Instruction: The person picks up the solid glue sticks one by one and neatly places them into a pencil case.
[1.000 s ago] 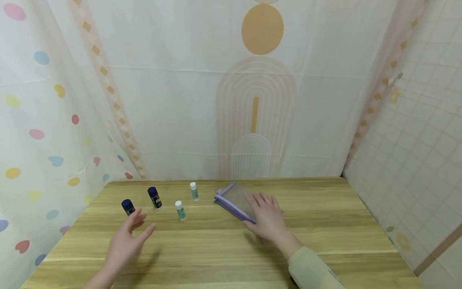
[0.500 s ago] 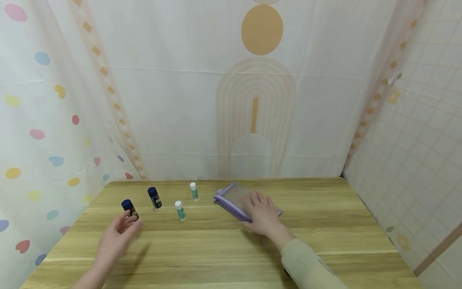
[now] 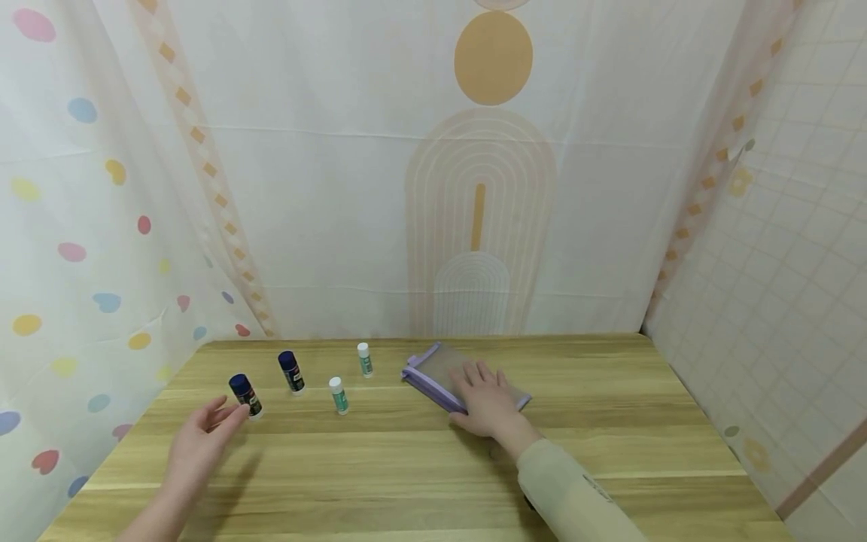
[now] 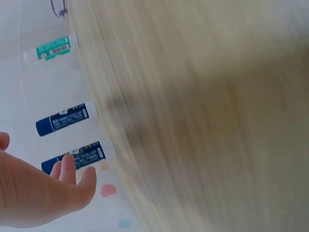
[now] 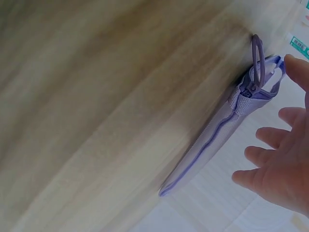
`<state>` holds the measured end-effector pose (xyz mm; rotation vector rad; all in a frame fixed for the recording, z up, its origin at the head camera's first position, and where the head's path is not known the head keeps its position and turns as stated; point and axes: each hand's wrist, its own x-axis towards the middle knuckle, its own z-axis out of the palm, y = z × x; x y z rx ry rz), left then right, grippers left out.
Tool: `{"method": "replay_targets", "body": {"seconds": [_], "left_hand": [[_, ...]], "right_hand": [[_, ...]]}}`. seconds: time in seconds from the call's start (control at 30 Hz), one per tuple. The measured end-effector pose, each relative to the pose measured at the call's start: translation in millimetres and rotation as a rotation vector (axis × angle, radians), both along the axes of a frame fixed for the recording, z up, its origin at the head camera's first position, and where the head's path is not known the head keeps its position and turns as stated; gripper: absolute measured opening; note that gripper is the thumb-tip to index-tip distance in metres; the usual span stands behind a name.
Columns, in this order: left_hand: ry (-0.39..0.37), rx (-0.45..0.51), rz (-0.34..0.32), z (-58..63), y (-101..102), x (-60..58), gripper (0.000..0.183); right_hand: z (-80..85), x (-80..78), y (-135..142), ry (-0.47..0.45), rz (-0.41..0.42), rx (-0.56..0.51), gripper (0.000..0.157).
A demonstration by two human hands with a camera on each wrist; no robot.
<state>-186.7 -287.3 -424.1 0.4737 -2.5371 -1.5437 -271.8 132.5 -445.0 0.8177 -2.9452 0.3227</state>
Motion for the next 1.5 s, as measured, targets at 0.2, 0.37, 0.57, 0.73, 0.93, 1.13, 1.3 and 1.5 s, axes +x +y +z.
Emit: {"method": "replay_targets", "body": {"seconds": [0.2,0.37,0.57,0.73,0.93,1.13,1.3,1.5], "left_hand": [[0.018,0.006,0.032,-1.5,-6,-1.0,0.08],[0.007,-0.007,0.027,-1.8,-8,-1.2,0.081],[-0.013,0.007,0.017,-0.4,-10,-2.6,0.084],[-0.009,0.044,0.018,-0.3,-11,-5.9,0.085],[0.006,0.064,0.058,-1.8,-13,-11.7,0.083],[-0.009,0.123,0.045,-4.3,-15,-19.7,0.08],[-0.004,0.213,0.066,-6.8,-14,-25.9,0.077],[0.057,0.244,0.106,-10.3,-12,-33.7,0.07]], "right_hand": [[0.1,0.9,-3,-0.074,-0.01,0.007,0.073],[-0.9,1.4,-5,-0.11,-0.038,0.025,0.072],[-4.1,-0.6,-6,-0.122,-0.041,0.061,0.072],[-4.6,-0.2,-7,-0.134,-0.048,0.07,0.069],[-5.6,0.2,-8,-0.142,-0.057,0.065,0.061],[-6.4,-0.1,-9,-0.145,-0.059,0.068,0.059],[-7.6,-0.8,-9,-0.153,-0.063,0.066,0.059],[-8.2,-1.9,-11,-0.16,-0.056,0.054,0.06]]}}
